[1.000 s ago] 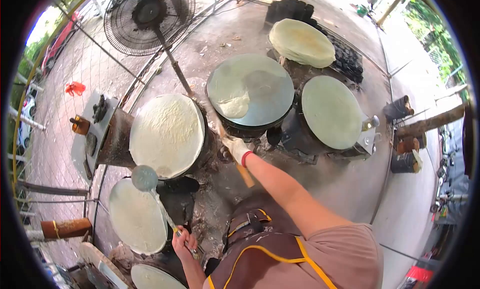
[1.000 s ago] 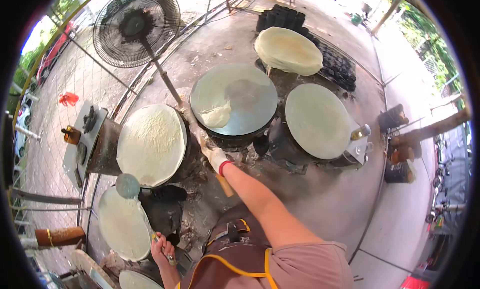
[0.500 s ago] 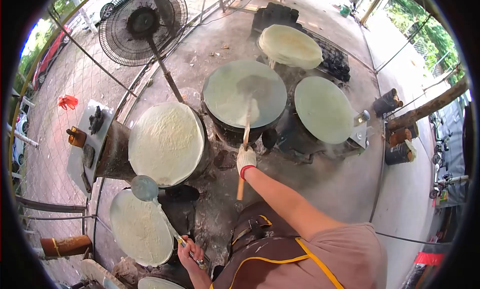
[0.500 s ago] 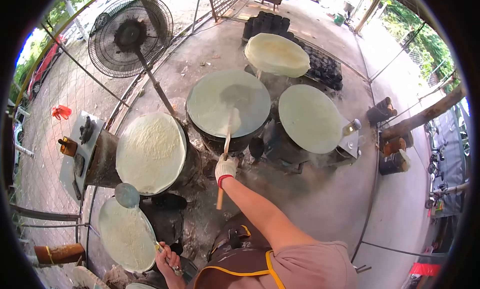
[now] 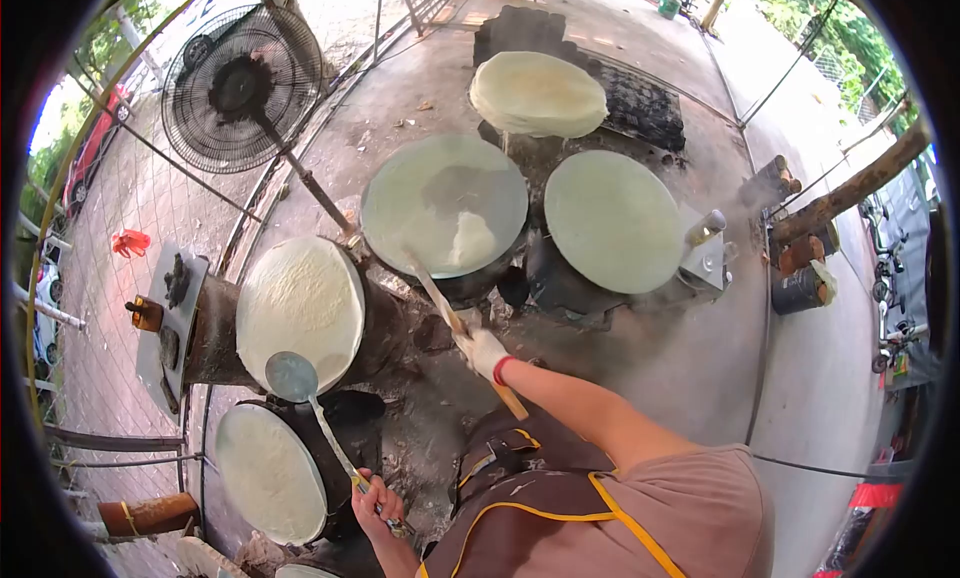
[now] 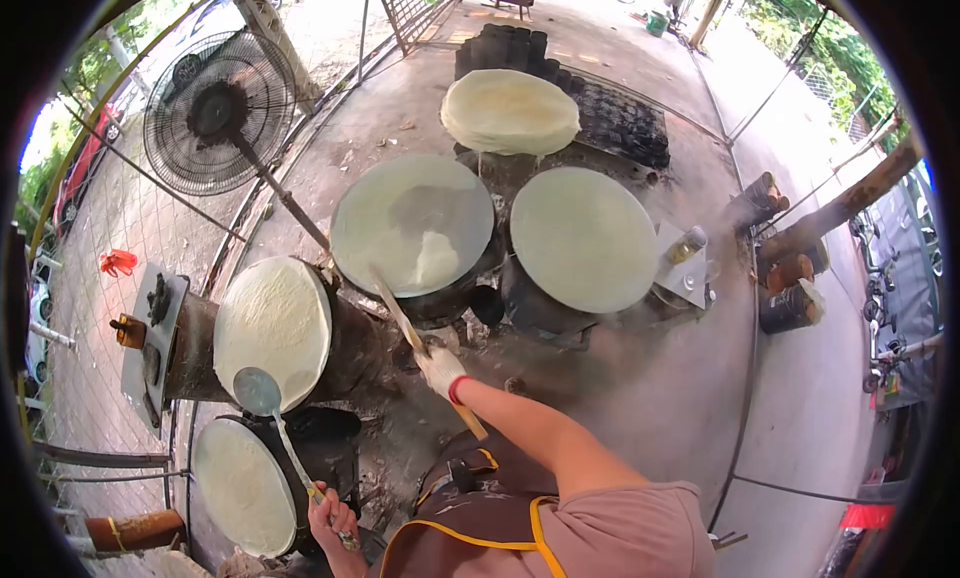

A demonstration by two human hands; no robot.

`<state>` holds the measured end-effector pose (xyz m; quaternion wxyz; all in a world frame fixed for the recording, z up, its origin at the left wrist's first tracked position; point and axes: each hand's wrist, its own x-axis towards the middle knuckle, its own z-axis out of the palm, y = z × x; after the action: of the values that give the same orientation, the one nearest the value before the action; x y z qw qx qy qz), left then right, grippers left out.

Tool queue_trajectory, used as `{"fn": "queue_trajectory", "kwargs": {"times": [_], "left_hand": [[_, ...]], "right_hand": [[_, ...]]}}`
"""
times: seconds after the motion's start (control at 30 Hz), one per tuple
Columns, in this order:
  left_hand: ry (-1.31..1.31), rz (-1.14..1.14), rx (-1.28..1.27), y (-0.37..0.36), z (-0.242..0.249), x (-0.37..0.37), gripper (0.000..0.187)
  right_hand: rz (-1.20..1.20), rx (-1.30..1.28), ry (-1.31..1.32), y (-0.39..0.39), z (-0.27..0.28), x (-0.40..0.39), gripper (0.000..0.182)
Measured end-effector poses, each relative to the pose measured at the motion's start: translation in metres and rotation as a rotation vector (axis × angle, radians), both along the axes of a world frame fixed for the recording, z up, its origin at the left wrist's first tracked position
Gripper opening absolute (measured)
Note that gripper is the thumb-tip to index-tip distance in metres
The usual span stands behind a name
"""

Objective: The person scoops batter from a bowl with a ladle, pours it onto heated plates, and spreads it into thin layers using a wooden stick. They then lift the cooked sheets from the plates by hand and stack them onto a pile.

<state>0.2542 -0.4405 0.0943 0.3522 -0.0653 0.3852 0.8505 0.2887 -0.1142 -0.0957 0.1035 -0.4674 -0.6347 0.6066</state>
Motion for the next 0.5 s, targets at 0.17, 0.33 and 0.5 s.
{"fn": "queue_trajectory", "kwargs": {"times": [0.17, 0.33, 0.5], "left_hand": [[-0.023, 0.003, 0.063, 0.061, 0.005, 0.032, 0.028], [-0.048, -0.003, 0.104, 0.136, 0.027, 0.061, 0.024], [-0.035, -0.071, 0.133, 0.183, 0.033, 0.082, 0.025]], "right_hand": [[-0.013, 0.076, -0.064, 0.092, 0.006, 0.048, 0.039], [0.310, 0.386, -0.111, 0.129, 0.052, 0.090, 0.039], [0.173, 0.260, -0.192, 0.195, 0.059, 0.076, 0.039]]}}
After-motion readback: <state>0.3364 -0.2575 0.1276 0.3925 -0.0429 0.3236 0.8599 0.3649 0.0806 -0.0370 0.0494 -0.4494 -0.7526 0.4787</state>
